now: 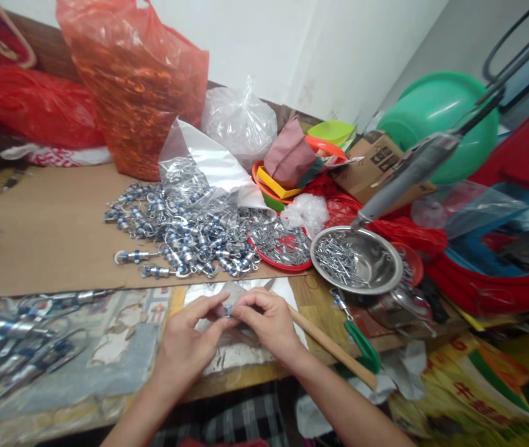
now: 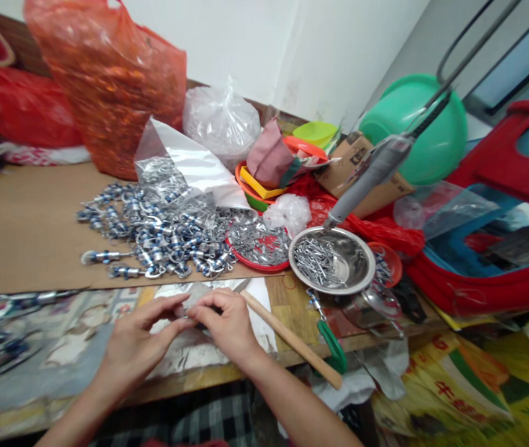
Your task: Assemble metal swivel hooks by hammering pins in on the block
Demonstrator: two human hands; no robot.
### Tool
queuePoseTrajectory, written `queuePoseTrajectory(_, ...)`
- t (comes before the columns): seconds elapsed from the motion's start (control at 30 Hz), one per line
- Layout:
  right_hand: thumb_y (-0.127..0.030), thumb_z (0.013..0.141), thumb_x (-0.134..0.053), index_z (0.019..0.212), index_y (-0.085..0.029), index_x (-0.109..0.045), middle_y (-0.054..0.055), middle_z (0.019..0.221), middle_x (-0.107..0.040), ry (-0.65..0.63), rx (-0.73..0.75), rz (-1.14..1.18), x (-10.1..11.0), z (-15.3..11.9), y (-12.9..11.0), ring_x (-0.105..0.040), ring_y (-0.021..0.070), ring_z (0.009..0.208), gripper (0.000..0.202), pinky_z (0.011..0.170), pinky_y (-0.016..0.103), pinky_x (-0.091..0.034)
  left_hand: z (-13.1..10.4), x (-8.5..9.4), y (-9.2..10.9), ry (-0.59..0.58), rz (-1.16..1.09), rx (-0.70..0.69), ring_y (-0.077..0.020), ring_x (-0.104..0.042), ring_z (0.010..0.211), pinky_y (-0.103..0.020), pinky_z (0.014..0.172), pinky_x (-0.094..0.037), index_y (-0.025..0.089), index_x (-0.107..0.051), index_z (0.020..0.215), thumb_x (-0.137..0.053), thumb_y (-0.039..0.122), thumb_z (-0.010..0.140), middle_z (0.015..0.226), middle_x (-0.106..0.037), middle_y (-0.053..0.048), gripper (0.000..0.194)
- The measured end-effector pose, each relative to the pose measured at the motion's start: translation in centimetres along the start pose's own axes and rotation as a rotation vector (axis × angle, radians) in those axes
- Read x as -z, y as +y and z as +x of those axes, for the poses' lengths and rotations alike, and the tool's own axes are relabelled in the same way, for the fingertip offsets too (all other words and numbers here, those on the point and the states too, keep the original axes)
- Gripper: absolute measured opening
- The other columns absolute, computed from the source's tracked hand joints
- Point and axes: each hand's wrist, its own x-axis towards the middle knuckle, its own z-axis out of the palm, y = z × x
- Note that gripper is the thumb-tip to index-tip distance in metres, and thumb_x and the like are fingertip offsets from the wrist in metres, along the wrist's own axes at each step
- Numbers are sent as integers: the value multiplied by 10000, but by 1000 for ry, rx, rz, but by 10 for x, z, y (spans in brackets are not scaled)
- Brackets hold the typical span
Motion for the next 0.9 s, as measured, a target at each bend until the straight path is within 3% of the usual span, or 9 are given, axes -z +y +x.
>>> queuePoseTrajectory(0.1, -143, 722, -604, 635, -163, -633, -1, 640, -598, -40, 88, -38, 4, -3, 0, -557, 114, 644, 94, 627, 217, -439, 0, 2, 4, 6, -14, -62, -139, -608, 696, -225, 647, -472, 204, -697, 708, -617, 220, 671, 720, -658, -12, 89)
queuePoseTrajectory(0.13, -166, 716, -616, 700, -162, -636, 17, 707, -608, -47, 137, -65, 7, -5, 1, -566, 126, 696, 26, 650, 228, -451, 0, 3, 6, 8, -31, -40, -137, -609, 690, -217, 636, -471, 212, -703, 682, -622, 224, 667, 708, -661, -9, 83)
queuePoseTrajectory(0.27, -116, 722, -597, 923, -159, -591, 72, 882, -620, -70, 475, -267, 21, -14, 14, -569, 155, 845, 206, 736, 271, -470, 1, 9, 16, -27, -127, 99, -132, -620, 649, -200, 610, -476, 227, -711, 653, -657, 253, 631, 664, -681, 5, 64)
queuePoseTrajectory(0.37, -42, 788, -468, 939, -144, -596, 98, 891, -645, -84, 752, -438, 32, -17, 20, -586, 152, 843, 222, 714, 274, -478, 2, 12, 23, -104, -99, 99, -135, -624, 629, -205, 596, -475, 231, -712, 641, -657, 264, 629, 650, -689, 4, 66)
queuePoseTrajectory(0.53, -104, 811, -484, 953, -93, -599, 139, 937, -646, -135, 965, -580, 44, -13, 12, -583, 191, 889, 183, 705, 305, -485, 4, 13, 33, -135, 36, 38, -147, -621, 592, -230, 583, -470, 198, -697, 583, -656, 234, 610, 619, -688, -12, 61)
queuePoseTrajectory(0.73, -89, 789, -517, 919, -97, -614, 133, 915, -655, -143, 1000, -626, 47, -13, 8, -594, 188, 865, 162, 687, 295, -484, 2, 12, 30, -135, 96, -33, -156, -623, 610, -247, 587, -473, 193, -681, 607, -612, 230, 650, 636, -688, -14, 89)
queuePoseTrajectory(0.8, -88, 794, -504, 928, -112, -617, 124, 916, -653, -163, 916, -591, 46, -15, 10, -594, 180, 858, 177, 692, 293, -480, 1, 11, 26, -125, 128, -43, -162, -626, 631, -258, 607, -477, 200, -681, 628, -600, 238, 666, 659, -691, -15, 97)
queuePoseTrajectory(0.9, -177, 778, -556, 933, -148, -623, 105, 924, -646, -166, 659, -464, 41, -17, 8, -586, 180, 857, 171, 730, 311, -471, -2, 8, 21, -115, 171, -60, -164, -624, 642, -268, 622, -477, 208, -671, 644, -572, 240, 690, 663, -684, -11, 113)
